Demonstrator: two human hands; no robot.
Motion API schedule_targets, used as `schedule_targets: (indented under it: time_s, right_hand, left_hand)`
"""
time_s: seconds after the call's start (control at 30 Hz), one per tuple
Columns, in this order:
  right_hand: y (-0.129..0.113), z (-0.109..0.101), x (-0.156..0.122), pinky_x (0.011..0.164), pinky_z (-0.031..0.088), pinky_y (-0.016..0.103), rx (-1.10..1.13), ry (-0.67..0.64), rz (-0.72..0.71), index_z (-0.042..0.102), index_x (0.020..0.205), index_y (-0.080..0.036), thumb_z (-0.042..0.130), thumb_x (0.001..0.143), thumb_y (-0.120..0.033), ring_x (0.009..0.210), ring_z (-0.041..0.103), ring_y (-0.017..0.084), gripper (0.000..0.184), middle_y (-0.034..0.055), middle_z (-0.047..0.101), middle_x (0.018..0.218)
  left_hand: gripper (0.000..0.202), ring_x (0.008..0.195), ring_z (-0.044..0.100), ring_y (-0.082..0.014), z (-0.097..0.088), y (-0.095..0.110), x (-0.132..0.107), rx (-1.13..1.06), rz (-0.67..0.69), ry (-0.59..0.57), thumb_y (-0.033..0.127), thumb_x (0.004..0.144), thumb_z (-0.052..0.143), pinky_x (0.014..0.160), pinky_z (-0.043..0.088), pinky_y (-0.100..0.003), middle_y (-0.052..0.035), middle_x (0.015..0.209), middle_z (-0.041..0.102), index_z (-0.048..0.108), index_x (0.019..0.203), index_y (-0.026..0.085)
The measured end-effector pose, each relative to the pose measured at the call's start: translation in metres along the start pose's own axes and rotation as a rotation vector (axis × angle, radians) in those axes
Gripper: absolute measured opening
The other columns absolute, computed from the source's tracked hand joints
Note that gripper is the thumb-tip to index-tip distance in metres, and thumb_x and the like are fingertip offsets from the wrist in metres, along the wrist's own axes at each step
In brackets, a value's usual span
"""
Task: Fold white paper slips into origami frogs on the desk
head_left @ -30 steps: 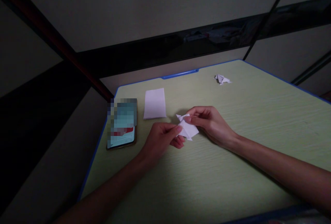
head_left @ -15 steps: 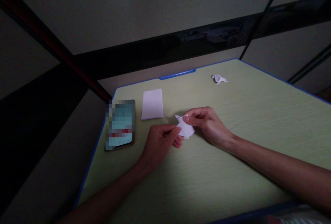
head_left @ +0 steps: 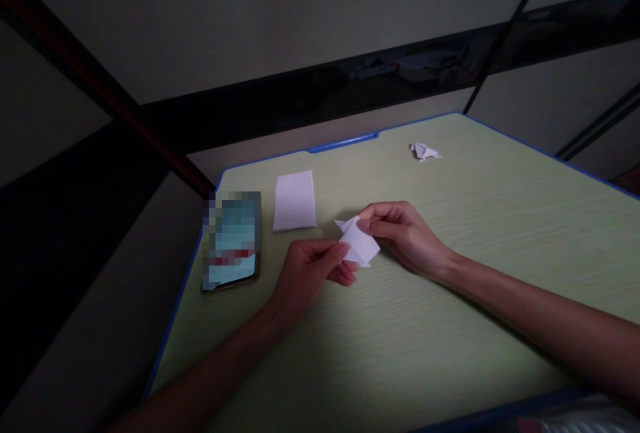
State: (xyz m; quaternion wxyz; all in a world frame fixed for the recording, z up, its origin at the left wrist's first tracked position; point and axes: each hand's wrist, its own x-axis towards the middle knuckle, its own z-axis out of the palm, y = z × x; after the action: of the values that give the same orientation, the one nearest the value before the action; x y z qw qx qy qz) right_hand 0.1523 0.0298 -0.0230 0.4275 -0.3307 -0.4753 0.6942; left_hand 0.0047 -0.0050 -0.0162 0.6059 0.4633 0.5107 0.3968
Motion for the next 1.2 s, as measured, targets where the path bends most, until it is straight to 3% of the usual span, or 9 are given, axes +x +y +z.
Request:
schedule_targets:
  time_s: [0.2, 0.27, 0.4, 0.47, 0.57, 0.83, 1.2]
  right_hand:
    - [-0.003, -0.003, 0.002, 0.045, 0.032, 0.020, -0.116, 0.004, -0.013, 0.059, 0.065, -0.012, 0.061, 0.063, -0.019, 0.047, 0.046, 0.006, 0.007, -0.0015, 0.055, 0.054]
    - [-0.003, -0.002, 0.002, 0.044, 0.031, 0.020, -0.129, 0.031, -0.018, 0.058, 0.064, -0.012, 0.062, 0.063, -0.021, 0.045, 0.045, 0.006, 0.010, -0.0015, 0.055, 0.053]
    - [0.000, 0.000, 0.001, 0.042, 0.030, 0.021, -0.114, 0.064, -0.011, 0.058, 0.066, -0.011, 0.062, 0.063, -0.025, 0.043, 0.043, 0.006, 0.015, -0.0015, 0.054, 0.051]
    - [0.000, 0.001, 0.001, 0.043, 0.030, 0.021, -0.102, 0.058, 0.000, 0.059, 0.066, -0.011, 0.063, 0.062, -0.026, 0.043, 0.043, 0.006, 0.015, -0.0012, 0.054, 0.052]
    - [0.000, 0.001, 0.001, 0.043, 0.030, 0.021, -0.077, 0.062, 0.002, 0.059, 0.065, -0.012, 0.063, 0.062, -0.025, 0.043, 0.043, 0.006, 0.014, -0.0016, 0.054, 0.051]
    - [-0.004, 0.004, -0.001, 0.047, 0.033, 0.022, 0.003, 0.102, 0.016, 0.059, 0.063, -0.012, 0.062, 0.062, -0.022, 0.046, 0.046, 0.007, 0.010, -0.0010, 0.055, 0.053]
    - [-0.003, 0.008, 0.000, 0.045, 0.034, 0.021, 0.052, 0.136, 0.017, 0.060, 0.063, -0.012, 0.064, 0.060, -0.022, 0.044, 0.046, 0.006, 0.011, -0.0016, 0.055, 0.050]
  left_hand:
    - [0.023, 0.042, 0.053, -0.0066, -0.003, -0.002, 0.001, 0.056, 0.014, -0.058, 0.028, 0.069, 0.055, 0.043, 0.045, -0.017, -0.0019, 0.052, 0.060, 0.061, 0.057, 0.010]
    - [0.019, 0.047, 0.055, -0.0081, -0.004, -0.001, -0.001, 0.206, 0.143, 0.015, 0.028, 0.067, 0.057, 0.046, 0.047, -0.018, -0.0024, 0.056, 0.062, 0.062, 0.062, 0.011]
    - [0.022, 0.061, 0.058, -0.0098, -0.004, -0.002, -0.006, 0.516, 0.563, 0.234, 0.022, 0.059, 0.065, 0.054, 0.050, -0.018, -0.0033, 0.073, 0.064, 0.062, 0.079, 0.013]
    - [0.019, 0.060, 0.057, -0.0086, -0.005, -0.003, -0.008, 0.607, 0.693, 0.245, 0.020, 0.062, 0.063, 0.054, 0.051, -0.017, -0.0033, 0.073, 0.064, 0.062, 0.080, 0.013]
    - [0.014, 0.059, 0.056, -0.0069, -0.004, -0.006, -0.008, 0.657, 0.783, 0.225, 0.017, 0.067, 0.059, 0.053, 0.051, -0.016, -0.0028, 0.073, 0.062, 0.063, 0.080, 0.013]
    - [0.018, 0.064, 0.056, -0.0079, -0.006, -0.006, -0.007, 0.695, 0.834, 0.231, 0.016, 0.070, 0.057, 0.053, 0.051, -0.016, -0.0028, 0.077, 0.059, 0.063, 0.086, 0.015]
    - [0.021, 0.053, 0.056, -0.0049, -0.003, -0.010, -0.005, 0.400, 0.597, 0.164, 0.016, 0.072, 0.053, 0.049, 0.052, -0.016, -0.0019, 0.079, 0.058, 0.062, 0.091, 0.017]
